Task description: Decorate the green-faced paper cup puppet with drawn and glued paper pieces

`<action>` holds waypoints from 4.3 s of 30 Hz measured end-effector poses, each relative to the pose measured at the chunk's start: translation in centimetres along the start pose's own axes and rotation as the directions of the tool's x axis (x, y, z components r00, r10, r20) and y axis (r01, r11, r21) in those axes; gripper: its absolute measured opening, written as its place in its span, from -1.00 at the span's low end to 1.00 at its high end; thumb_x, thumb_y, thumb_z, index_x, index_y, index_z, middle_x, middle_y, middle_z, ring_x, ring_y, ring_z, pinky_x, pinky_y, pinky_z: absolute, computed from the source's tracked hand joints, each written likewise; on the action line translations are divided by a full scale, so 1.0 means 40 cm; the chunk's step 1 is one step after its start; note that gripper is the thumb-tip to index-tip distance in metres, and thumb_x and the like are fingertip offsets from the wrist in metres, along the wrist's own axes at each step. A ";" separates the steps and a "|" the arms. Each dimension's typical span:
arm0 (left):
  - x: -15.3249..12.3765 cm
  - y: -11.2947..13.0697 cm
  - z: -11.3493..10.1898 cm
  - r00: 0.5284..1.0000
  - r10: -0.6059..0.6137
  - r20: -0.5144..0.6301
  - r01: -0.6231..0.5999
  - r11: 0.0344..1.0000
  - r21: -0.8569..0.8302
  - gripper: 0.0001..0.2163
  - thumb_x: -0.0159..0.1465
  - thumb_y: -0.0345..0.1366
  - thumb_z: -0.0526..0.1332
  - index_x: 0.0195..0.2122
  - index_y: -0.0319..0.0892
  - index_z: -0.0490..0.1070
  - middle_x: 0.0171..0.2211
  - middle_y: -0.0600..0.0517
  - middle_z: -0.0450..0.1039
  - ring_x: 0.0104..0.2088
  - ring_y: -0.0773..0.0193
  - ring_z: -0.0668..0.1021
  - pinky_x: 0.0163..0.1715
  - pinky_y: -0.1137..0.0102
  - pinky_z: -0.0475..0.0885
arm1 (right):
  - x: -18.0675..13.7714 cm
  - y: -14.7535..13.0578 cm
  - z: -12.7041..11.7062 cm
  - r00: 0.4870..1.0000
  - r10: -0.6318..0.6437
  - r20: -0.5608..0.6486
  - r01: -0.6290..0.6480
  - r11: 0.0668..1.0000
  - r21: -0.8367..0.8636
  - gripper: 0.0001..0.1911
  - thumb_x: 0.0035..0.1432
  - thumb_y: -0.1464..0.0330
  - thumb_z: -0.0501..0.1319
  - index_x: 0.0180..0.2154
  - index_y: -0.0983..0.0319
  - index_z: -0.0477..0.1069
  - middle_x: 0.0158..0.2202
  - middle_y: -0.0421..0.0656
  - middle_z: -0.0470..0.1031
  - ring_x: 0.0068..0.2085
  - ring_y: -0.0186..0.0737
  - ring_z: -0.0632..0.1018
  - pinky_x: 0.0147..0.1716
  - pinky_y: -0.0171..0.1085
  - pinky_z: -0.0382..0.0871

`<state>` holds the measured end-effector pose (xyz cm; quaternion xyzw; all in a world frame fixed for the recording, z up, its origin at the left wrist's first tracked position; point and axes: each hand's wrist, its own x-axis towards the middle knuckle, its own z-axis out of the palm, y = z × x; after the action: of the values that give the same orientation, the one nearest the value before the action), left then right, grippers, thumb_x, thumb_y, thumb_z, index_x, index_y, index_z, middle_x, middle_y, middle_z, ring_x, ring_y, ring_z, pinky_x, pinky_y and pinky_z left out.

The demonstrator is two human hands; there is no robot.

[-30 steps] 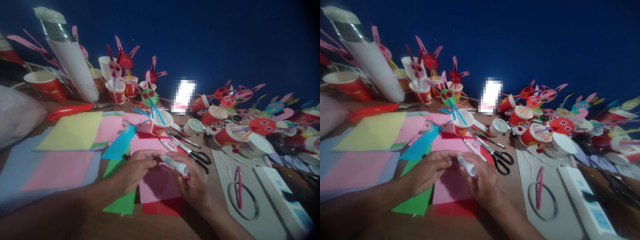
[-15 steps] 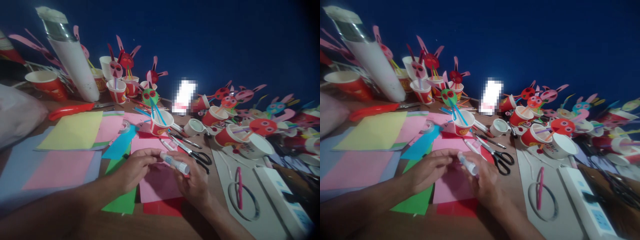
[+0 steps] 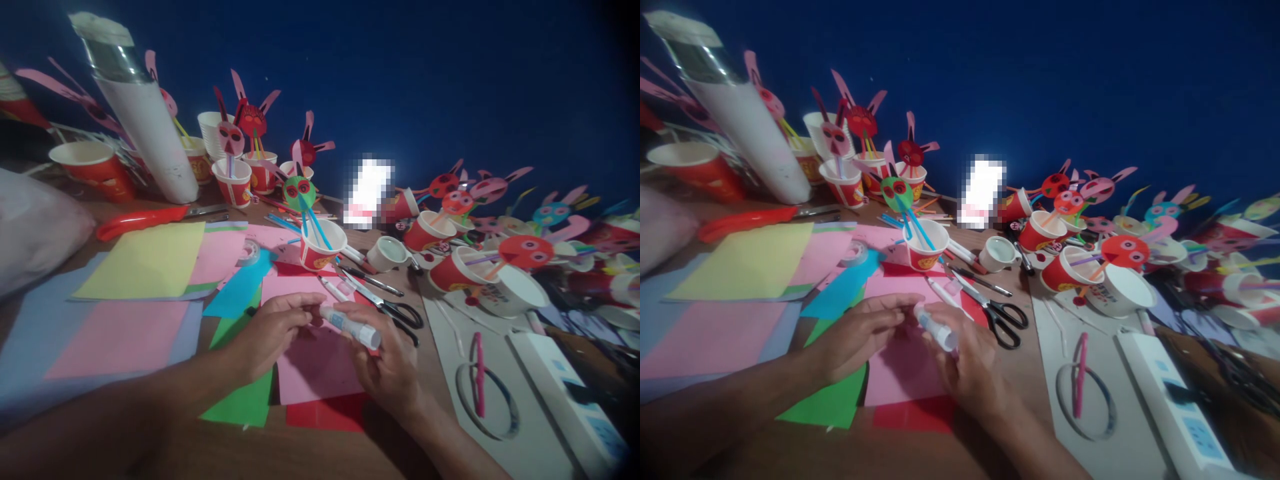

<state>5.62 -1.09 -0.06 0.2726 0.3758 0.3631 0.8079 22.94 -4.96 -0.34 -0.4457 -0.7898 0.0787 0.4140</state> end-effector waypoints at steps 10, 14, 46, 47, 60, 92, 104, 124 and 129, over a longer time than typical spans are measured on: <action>-0.008 0.009 0.000 0.995 -0.070 0.069 0.059 0.988 0.141 -0.82 0.02 -0.47 0.17 -0.36 -0.21 0.50 -0.44 0.04 0.45 -0.34 0.29 0.45 -0.29 0.42 0.25 | -0.012 0.014 0.015 0.999 0.011 0.047 -0.013 0.999 0.036 -0.71 0.12 0.43 0.10 -0.08 0.16 0.22 -0.13 -0.09 0.49 -0.10 -0.19 0.52 -0.18 -0.24 0.44; -0.010 0.011 -0.004 0.992 -0.085 0.091 0.070 0.986 0.149 -0.81 0.05 -0.46 0.16 -0.31 -0.20 0.50 -0.43 0.04 0.44 -0.32 0.30 0.44 -0.30 0.44 0.24 | -0.014 0.021 0.017 0.998 -0.005 0.056 0.003 0.999 0.039 -0.69 0.13 0.46 0.09 -0.06 0.17 0.22 -0.11 -0.08 0.47 -0.09 -0.21 0.50 -0.16 -0.24 0.43; 0.005 0.002 -0.018 0.988 -0.102 0.112 0.088 0.988 0.125 -0.75 0.00 -0.47 0.18 -0.26 -0.29 0.50 -0.49 0.01 0.43 -0.53 0.41 0.38 -0.51 0.47 0.16 | -0.002 0.030 -0.001 0.999 -0.005 0.038 0.007 0.999 -0.046 -0.77 0.16 0.43 0.10 -0.11 0.21 0.23 -0.15 -0.09 0.47 -0.12 -0.25 0.50 -0.17 -0.31 0.39; 0.005 0.003 -0.018 0.987 -0.104 0.122 0.087 0.987 0.136 -0.74 0.00 -0.47 0.17 -0.25 -0.29 0.49 -0.50 0.01 0.41 -0.54 0.41 0.37 -0.52 0.46 0.15 | -0.002 0.031 0.000 1.000 0.000 0.031 0.002 0.999 -0.044 -0.77 0.16 0.43 0.10 -0.11 0.20 0.23 -0.15 -0.09 0.47 -0.12 -0.25 0.50 -0.17 -0.31 0.39; 0.004 -0.002 -0.019 0.993 -0.034 0.115 -0.011 0.930 0.368 -0.74 0.00 -0.49 0.10 -0.30 -0.28 0.49 -0.47 0.02 0.40 -0.51 0.38 0.38 -0.46 0.43 0.26 | -0.005 0.027 0.001 0.998 0.069 -0.001 -0.069 0.997 0.029 -0.74 0.10 0.46 0.14 -0.12 0.20 0.25 -0.16 -0.12 0.47 -0.14 -0.25 0.49 -0.17 -0.32 0.38; -0.001 -0.005 -0.007 0.981 -0.019 0.195 -0.044 0.949 0.313 -0.69 -0.03 -0.56 0.07 -0.27 -0.27 0.47 -0.41 0.02 0.43 -0.37 0.31 0.43 -0.34 0.44 0.26 | -0.015 0.021 0.012 0.999 -0.016 0.052 0.014 0.999 0.041 -0.67 0.11 0.47 0.10 -0.05 0.19 0.20 -0.11 -0.06 0.46 -0.07 -0.19 0.49 -0.13 -0.21 0.41; 0.000 -0.002 0.001 0.976 -0.020 0.219 -0.008 0.992 0.125 -0.67 0.00 -0.55 0.11 -0.20 -0.26 0.47 -0.32 -0.03 0.48 -0.32 0.28 0.45 -0.17 0.35 0.28 | -0.012 0.020 0.011 0.993 -0.070 0.091 0.070 0.998 0.006 -0.61 0.10 0.50 0.14 -0.01 0.19 0.19 -0.07 -0.05 0.45 -0.02 -0.18 0.46 -0.11 -0.18 0.42; 0.010 0.003 -0.019 0.956 -0.053 0.289 0.068 0.997 -0.042 -0.71 0.04 -0.57 0.12 -0.21 -0.32 0.47 -0.28 -0.10 0.49 -0.24 0.21 0.48 -0.06 0.27 0.24 | -0.020 0.031 0.007 0.994 -0.039 0.103 0.046 0.996 -0.072 -0.64 0.10 0.50 0.07 -0.04 0.21 0.19 -0.08 -0.05 0.45 -0.03 -0.15 0.47 -0.11 -0.17 0.42; 0.011 0.002 -0.023 0.956 -0.050 0.290 0.063 0.997 -0.036 -0.73 0.04 -0.54 0.15 -0.22 -0.30 0.48 -0.30 -0.10 0.49 -0.25 0.22 0.48 -0.07 0.28 0.24 | -0.017 0.029 0.008 0.997 -0.032 0.068 0.038 0.995 -0.093 -0.70 0.12 0.47 0.11 -0.07 0.21 0.21 -0.12 -0.05 0.47 -0.07 -0.16 0.50 -0.14 -0.19 0.43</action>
<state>5.05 -0.52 -0.71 0.2936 0.2533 0.3043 0.8701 23.63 -4.72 -1.52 -0.4480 -0.8136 0.0490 0.3674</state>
